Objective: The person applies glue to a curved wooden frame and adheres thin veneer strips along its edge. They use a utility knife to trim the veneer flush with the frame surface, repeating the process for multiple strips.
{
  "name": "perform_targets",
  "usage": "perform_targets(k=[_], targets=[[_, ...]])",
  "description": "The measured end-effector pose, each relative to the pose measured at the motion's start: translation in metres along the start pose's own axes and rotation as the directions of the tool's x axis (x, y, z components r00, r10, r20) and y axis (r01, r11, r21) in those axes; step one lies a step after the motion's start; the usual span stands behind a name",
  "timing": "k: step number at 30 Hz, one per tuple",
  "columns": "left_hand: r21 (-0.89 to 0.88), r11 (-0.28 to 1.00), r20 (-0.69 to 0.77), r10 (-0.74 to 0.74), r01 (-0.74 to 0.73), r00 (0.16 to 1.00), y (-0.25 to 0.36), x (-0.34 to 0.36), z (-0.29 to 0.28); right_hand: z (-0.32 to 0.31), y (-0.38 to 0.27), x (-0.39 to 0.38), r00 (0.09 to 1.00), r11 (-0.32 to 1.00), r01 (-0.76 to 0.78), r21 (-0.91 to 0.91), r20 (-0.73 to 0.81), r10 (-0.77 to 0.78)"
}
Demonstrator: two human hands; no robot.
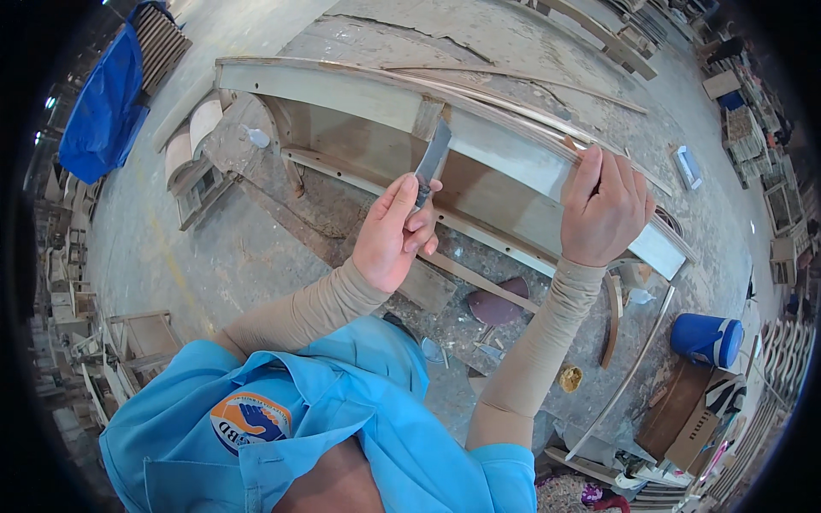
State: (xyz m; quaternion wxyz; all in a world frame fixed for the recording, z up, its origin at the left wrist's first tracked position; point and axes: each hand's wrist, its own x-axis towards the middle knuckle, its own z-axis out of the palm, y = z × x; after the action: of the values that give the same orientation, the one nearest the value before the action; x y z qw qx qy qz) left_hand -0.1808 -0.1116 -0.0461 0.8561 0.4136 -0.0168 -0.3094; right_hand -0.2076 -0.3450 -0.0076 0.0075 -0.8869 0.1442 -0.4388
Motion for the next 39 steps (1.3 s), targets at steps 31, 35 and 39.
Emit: perform_targets(k=[31,35,39], targets=[[0.137,0.99,0.054,-0.032,0.024,0.998,0.002,-0.039,-0.029,0.01,0.004,0.005,1.0,1.0,0.0,0.031,-0.031,0.001],[0.381,0.87,0.073,0.308,-0.312,0.949,0.035,-0.015,-0.025,0.012,0.006,0.007,1.0,1.0,-0.008,0.03,-0.014,0.008],[0.754,0.335,0.241,0.66,-0.566,0.712,0.105,0.035,-0.025,0.01,0.005,0.004,1.0,1.0,0.01,-0.003,-0.004,-0.01]])
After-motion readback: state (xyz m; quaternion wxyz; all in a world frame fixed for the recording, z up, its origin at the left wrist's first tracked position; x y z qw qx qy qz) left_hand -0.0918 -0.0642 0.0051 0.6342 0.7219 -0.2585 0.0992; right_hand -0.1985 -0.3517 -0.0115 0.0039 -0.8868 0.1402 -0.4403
